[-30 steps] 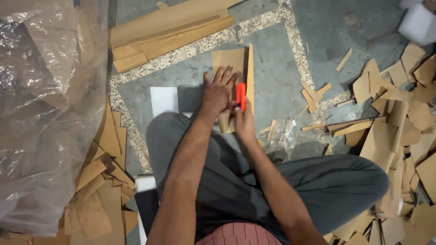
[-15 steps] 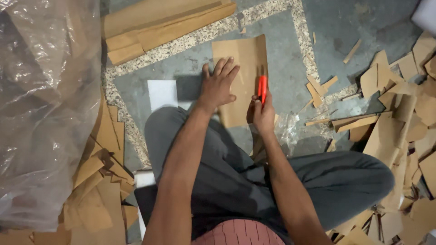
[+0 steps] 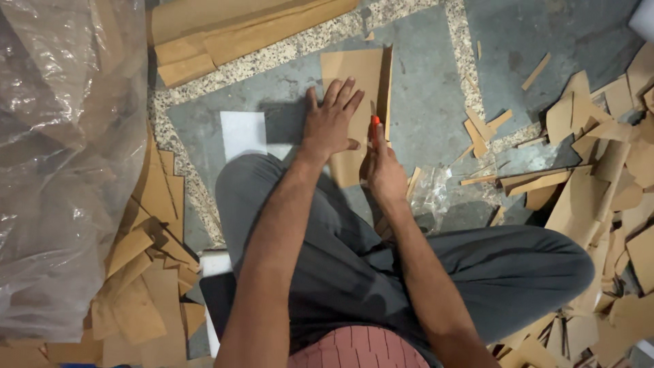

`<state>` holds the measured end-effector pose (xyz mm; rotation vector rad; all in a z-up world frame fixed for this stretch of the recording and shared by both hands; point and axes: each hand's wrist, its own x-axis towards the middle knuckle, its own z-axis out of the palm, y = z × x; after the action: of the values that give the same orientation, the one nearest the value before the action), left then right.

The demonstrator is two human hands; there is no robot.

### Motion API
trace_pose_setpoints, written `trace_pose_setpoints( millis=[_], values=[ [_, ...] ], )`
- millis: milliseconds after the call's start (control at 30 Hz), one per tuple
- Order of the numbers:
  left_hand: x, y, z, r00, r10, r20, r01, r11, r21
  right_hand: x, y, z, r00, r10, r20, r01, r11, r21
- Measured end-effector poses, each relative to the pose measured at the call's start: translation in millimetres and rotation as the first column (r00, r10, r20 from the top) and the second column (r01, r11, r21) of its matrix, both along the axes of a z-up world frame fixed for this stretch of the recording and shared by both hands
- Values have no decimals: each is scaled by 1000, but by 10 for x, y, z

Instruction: The person sits on the floor and uses a red utility knife to cut and fold brown cardboard pieces. They repeatedly score, fold, and trim the cardboard into smaller rectangular shapes, discarding offcuts onto the surrounding floor.

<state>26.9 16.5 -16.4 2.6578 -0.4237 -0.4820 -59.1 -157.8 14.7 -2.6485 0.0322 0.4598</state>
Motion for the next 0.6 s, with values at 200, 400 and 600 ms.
trace_pose_setpoints(
  millis=[200,400,600],
  values=[
    [12,18,-7,1000,14,-25,-15,999,-31,48,54,-7,998,9,-68,-14,996,-83],
    [10,27,-5,1000,18,-8,-19,999,-50,66,79,-22,995,-5,-100,-3,997,-78],
    [-6,34,-45,999,37,38,-34,996,-85,80,120,-56,991,-26,-134,8,991,-135]
  ],
)
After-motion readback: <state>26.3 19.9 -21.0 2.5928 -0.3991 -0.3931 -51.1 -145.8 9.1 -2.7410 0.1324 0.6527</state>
